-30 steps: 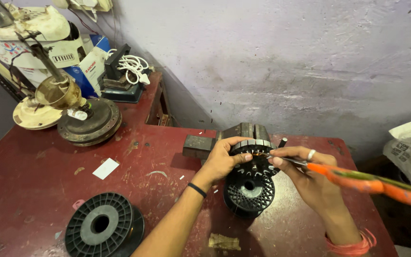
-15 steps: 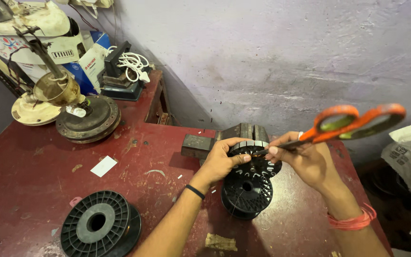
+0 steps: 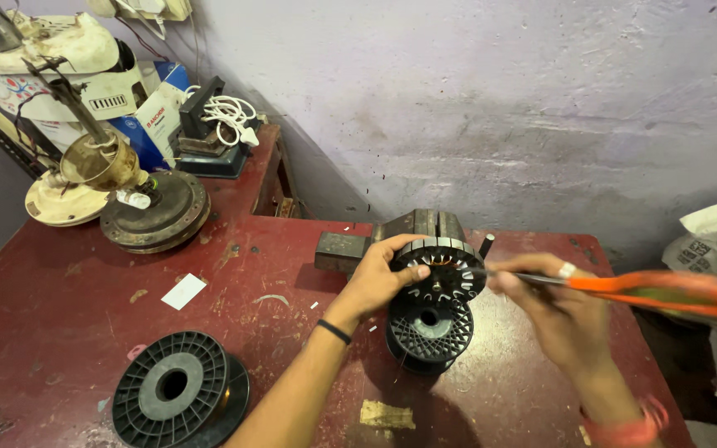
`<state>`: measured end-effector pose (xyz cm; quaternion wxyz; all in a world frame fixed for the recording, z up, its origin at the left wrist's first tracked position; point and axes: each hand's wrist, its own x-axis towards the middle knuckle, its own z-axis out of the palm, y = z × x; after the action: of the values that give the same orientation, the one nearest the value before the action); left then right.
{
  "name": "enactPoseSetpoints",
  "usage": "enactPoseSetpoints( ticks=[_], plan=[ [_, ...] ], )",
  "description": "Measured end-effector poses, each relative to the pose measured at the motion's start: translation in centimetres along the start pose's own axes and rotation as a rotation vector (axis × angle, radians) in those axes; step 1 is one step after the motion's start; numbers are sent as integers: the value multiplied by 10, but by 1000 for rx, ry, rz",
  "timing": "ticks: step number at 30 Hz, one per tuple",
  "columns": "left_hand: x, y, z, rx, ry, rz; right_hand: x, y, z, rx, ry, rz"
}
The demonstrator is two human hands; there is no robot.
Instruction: The person winds copper wire into the slots of a motor stator held in a bench vise. They use their hands to guide the wire and orange-handled scissors to cut the wire at intervals. The process is repeated across multiple slots.
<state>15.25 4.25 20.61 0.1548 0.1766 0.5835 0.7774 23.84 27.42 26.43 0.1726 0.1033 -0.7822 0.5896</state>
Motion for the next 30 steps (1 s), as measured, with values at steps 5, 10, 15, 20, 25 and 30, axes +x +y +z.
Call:
enactPoseSetpoints(
  ticks=[5,10,15,20,25,30],
  plan=[
    [-33,7,14,528,358,213,-73,67,-34,93,166,524],
    [-75,-4,35,603,457,-177,-139,138,-57,7,0,974],
    [-120,-9,32,479,122,-331,-172,164,-57,-86,-77,1232],
    [-144,-15,25,521,-163,-500,-151,146,-52,-535,-330,1205],
    [-131,-14,29,924,253,104,-111,83,-29,-987,-259,685],
    [-127,-15,42,574,-39,-642,-59,22,31,-628,-15,-25]
  ],
)
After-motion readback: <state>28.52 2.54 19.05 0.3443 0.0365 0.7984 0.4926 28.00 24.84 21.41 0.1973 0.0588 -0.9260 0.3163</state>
